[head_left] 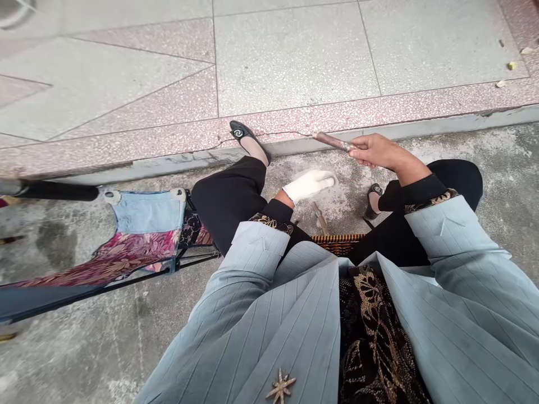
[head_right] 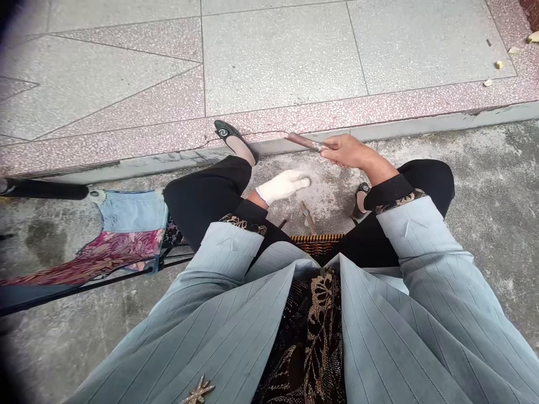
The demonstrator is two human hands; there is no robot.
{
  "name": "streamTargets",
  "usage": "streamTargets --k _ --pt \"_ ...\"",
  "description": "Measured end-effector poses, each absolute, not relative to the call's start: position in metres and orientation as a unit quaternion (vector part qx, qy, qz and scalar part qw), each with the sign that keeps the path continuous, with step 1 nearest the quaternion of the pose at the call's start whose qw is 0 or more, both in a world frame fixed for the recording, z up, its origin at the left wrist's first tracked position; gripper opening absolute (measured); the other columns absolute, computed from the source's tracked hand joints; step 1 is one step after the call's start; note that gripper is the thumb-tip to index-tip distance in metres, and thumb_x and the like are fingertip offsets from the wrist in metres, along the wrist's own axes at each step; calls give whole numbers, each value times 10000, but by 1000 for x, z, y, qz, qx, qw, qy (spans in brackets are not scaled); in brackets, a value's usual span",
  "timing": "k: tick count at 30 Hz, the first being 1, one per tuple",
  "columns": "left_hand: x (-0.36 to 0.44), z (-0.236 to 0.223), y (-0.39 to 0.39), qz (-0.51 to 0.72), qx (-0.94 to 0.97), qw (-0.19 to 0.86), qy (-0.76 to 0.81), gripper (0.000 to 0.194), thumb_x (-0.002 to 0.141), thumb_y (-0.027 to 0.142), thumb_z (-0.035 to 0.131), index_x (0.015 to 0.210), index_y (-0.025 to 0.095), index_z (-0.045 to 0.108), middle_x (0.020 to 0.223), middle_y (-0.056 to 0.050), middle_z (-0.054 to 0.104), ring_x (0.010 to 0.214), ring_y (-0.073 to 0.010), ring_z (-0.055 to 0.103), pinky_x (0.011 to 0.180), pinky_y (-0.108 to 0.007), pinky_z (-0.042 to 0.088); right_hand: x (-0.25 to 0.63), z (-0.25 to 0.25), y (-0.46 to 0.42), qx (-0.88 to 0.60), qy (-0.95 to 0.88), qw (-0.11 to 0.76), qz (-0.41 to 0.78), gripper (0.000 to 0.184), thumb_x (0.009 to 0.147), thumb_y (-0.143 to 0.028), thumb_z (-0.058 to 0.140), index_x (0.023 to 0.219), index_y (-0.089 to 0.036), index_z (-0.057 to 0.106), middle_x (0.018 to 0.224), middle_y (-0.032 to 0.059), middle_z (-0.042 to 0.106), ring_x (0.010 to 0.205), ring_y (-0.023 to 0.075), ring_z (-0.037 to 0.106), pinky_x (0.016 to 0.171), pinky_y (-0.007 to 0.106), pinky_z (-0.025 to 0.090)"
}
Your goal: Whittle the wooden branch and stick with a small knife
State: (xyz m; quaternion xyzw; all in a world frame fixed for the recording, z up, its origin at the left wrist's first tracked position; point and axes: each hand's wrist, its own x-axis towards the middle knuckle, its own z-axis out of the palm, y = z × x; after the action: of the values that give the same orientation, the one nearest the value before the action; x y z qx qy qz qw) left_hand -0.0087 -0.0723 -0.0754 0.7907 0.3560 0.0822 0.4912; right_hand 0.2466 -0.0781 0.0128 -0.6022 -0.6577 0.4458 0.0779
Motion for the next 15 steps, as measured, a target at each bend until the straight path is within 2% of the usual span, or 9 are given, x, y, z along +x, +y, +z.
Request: streamTargets --k 3,7,10,13,15 --pt "-6 -73 -73 60 795 481 366 237 938 427 660 884 213 749 769 -42 663 862 -223 700 774 -358 494 245 -1 -74 -641 -693 -14 329 403 1014 -333 598 1344 -162 752 922 76 722 809 223 625 720 309 409" --pt "-10 -73 -70 44 815 460 350 258 918 421 618 854 204 743 789 -31 672 846 -215 677 795 -338 500 236 -10 -74 -577 -742 -204 273 355 1017 -295 587 1260 -143 797 1091 164 760 926 276 657 732 336 390" --pt "-14 -72 -70 51 824 458 330 320 928 445 548 878 195 741 837 -34 713 820 -201 646 810 -320 500 229 -10 -79 -501 -748 -285 328 285 1000 -272 633 1171 -149 824 1056 140 774 862 234 646 701 317 380" --pt "-18 -68 -71 67 819 465 328 322 919 445 559 928 184 747 891 -39 748 853 -199 649 835 -298 501 226 -6 -84 -444 -726 -290 437 292 994 -251 648 1205 -137 815 860 69 749 714 164 579 677 286 382" --pt "-18 -67 -70 76 811 476 332 315 921 431 574 962 177 756 909 -44 759 875 -196 656 843 -288 502 228 -2 -86 -399 -701 -264 529 334 985 -265 656 1244 -111 798 789 38 716 670 142 538 679 273 393"
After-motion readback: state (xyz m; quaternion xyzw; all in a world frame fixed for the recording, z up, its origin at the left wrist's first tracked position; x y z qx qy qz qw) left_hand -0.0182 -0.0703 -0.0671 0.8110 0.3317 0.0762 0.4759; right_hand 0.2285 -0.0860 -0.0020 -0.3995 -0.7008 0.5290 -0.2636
